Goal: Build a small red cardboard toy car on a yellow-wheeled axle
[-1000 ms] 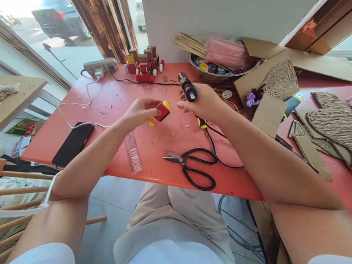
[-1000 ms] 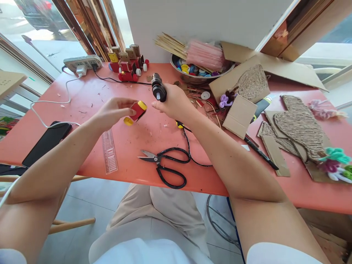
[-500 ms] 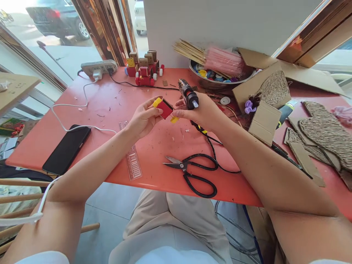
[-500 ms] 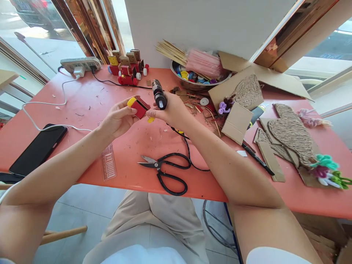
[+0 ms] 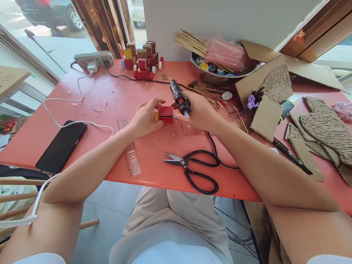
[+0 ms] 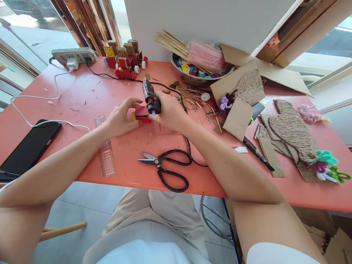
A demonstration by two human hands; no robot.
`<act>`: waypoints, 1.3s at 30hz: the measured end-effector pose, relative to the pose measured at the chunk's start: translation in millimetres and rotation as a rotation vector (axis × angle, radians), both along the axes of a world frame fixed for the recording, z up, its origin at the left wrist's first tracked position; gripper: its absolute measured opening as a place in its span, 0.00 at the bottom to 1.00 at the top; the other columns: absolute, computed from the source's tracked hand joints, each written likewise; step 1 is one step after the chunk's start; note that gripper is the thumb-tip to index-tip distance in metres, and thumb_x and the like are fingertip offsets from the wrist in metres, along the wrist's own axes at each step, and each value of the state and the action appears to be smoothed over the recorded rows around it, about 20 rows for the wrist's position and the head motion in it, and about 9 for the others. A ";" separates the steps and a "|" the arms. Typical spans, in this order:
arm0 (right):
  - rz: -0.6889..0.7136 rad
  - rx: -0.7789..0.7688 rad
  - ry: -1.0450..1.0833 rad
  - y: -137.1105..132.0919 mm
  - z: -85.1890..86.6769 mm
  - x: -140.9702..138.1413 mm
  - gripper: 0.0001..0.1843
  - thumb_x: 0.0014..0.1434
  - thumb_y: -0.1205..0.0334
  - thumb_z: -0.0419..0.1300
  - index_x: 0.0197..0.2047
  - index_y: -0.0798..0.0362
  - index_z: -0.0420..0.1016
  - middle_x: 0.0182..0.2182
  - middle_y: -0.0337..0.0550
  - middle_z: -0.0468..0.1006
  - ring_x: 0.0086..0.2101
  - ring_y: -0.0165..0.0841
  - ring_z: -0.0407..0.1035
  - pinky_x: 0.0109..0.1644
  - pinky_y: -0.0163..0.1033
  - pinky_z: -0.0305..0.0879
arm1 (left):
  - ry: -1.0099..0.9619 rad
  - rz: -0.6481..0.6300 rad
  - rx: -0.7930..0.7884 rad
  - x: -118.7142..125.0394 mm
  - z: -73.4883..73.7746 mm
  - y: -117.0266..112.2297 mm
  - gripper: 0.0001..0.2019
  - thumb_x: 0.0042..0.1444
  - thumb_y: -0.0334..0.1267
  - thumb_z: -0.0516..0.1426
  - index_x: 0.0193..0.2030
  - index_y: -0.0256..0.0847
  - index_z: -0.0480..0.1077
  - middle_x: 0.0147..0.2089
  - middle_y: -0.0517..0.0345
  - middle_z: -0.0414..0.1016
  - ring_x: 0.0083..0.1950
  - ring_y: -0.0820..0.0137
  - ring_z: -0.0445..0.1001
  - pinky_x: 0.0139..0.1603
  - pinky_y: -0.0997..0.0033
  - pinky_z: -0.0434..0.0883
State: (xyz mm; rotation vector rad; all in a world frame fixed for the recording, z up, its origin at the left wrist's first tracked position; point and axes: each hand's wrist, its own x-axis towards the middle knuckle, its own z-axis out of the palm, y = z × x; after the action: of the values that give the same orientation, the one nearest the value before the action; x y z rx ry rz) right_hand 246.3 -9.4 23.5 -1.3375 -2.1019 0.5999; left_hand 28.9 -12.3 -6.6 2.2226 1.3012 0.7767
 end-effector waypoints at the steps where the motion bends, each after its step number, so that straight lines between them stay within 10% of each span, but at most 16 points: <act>1: 0.002 -0.005 -0.045 -2.0 3.0 0.3 0.16 0.50 0.66 0.72 0.40 0.48 0.72 0.42 0.47 0.85 0.43 0.47 0.78 0.49 0.47 0.70 | 0.066 0.018 0.013 0.5 0.7 -2.1 0.25 0.50 0.38 0.62 0.58 0.47 0.70 0.58 0.52 0.84 0.62 0.53 0.81 0.73 0.41 0.66; 14: 0.011 0.030 -0.088 -8.1 41.5 32.7 0.16 0.59 0.49 0.70 0.34 0.47 0.69 0.34 0.41 0.77 0.37 0.39 0.72 0.45 0.46 0.67 | -0.079 -0.121 0.058 -7.5 8.5 1.3 0.24 0.56 0.43 0.63 0.59 0.41 0.75 0.61 0.47 0.84 0.62 0.55 0.83 0.66 0.52 0.77; 22: 0.037 -0.338 0.185 -31.8 36.6 55.1 0.27 0.48 0.36 0.74 0.36 0.49 0.72 0.26 0.36 0.72 0.26 0.31 0.64 0.28 0.39 0.63 | -0.146 -0.058 0.010 -6.6 9.4 0.1 0.20 0.57 0.47 0.64 0.54 0.42 0.77 0.55 0.46 0.87 0.56 0.55 0.86 0.58 0.54 0.80; 31: 0.390 -0.238 0.190 -25.9 19.8 56.8 0.14 0.53 0.49 0.71 0.29 0.49 0.76 0.24 0.36 0.76 0.26 0.30 0.65 0.30 0.38 0.61 | -0.154 -0.021 0.017 -6.2 11.3 0.1 0.21 0.59 0.47 0.65 0.56 0.41 0.76 0.52 0.45 0.88 0.50 0.57 0.88 0.52 0.59 0.81; 39: 0.288 -0.424 -0.050 -29.6 59.9 76.0 0.17 0.65 0.59 0.66 0.25 0.49 0.71 0.26 0.38 0.75 0.27 0.28 0.66 0.28 0.35 0.59 | -0.125 -0.020 0.024 -4.6 12.3 -0.2 0.15 0.60 0.43 0.64 0.53 0.44 0.80 0.51 0.50 0.89 0.56 0.57 0.86 0.62 0.54 0.79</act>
State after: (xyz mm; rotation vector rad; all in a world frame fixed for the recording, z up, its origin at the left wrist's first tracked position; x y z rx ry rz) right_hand 322.2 -39.0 83.5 -1.2781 -2.3128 1.1988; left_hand 24.3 -12.5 5.7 2.1647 1.2138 0.9127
